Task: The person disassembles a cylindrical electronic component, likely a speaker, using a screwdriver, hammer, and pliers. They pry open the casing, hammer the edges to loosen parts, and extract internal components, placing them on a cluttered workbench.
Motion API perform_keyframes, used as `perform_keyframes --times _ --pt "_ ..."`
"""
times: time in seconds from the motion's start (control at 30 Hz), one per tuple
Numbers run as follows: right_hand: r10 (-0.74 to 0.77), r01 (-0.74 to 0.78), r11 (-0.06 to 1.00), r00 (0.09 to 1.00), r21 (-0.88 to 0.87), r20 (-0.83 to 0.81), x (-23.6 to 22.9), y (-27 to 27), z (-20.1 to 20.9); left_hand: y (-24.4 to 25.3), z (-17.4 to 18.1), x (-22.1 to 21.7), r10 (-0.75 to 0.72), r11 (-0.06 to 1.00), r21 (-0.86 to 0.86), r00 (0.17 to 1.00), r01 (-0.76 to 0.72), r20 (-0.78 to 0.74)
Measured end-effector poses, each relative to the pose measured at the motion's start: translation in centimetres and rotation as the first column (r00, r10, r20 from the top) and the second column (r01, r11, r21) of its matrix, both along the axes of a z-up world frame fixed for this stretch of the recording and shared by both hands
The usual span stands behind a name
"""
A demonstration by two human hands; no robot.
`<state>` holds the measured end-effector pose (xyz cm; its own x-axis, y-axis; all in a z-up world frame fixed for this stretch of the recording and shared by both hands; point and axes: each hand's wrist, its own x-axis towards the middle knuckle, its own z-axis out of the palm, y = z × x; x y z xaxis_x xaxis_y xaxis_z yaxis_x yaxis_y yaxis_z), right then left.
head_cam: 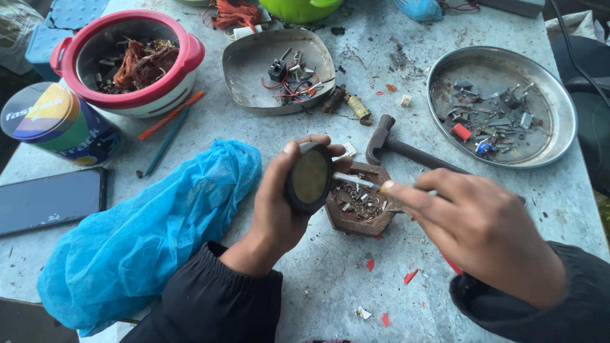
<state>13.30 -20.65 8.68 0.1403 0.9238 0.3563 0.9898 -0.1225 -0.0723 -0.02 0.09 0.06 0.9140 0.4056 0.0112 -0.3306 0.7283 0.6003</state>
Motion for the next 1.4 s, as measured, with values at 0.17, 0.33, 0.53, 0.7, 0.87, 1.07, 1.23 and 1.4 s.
perform_keyframes --times 0.17,0.33,0.53,0.7,0.87,1.07,1.23,1.4 --pt "-0.030 0.041 0.996 0.990 0.074 -0.138 -0.4 -0.4 0.3 -0.1 0.4 0.2 -0.115 0.975 -0.180 0.990 0.129 0.081" --pt "0.058 -0.033 0.982 0.990 0.184 -0.132 -0.7 -0.4 0.2 -0.4 0.7 -0.3 -0.235 0.950 -0.175 0.961 0.259 0.146" --pt "-0.043 0.049 0.989 0.998 0.140 -0.049 1.4 -0.2 -0.7 -0.1 0.1 0.0 -0.235 0.944 -0.191 0.954 0.270 0.185" --pt "-0.227 0.217 0.971 0.968 0.102 0.105 5.6 1.0 -3.0 0.3 -0.3 0.2 -0.117 0.950 -0.275 0.985 0.148 0.124" --pt "-0.309 0.316 0.948 0.943 -0.042 0.120 8.0 2.5 -5.7 0.0 -0.2 0.4 -0.039 0.969 -0.243 0.998 0.048 0.042" --pt "-0.208 0.207 0.978 0.956 0.026 0.207 8.0 2.1 -5.2 -0.5 0.4 0.9 0.025 0.995 0.102 0.997 -0.017 -0.070" --pt "-0.334 0.332 0.914 0.942 -0.233 0.032 7.4 1.5 -4.9 -1.0 0.6 0.2 0.131 0.767 0.641 0.987 -0.040 -0.096" --pt "-0.235 0.243 0.961 0.969 -0.134 0.071 8.9 1.9 -7.7 -0.7 0.5 -0.3 0.210 0.480 0.869 0.977 -0.121 0.020"
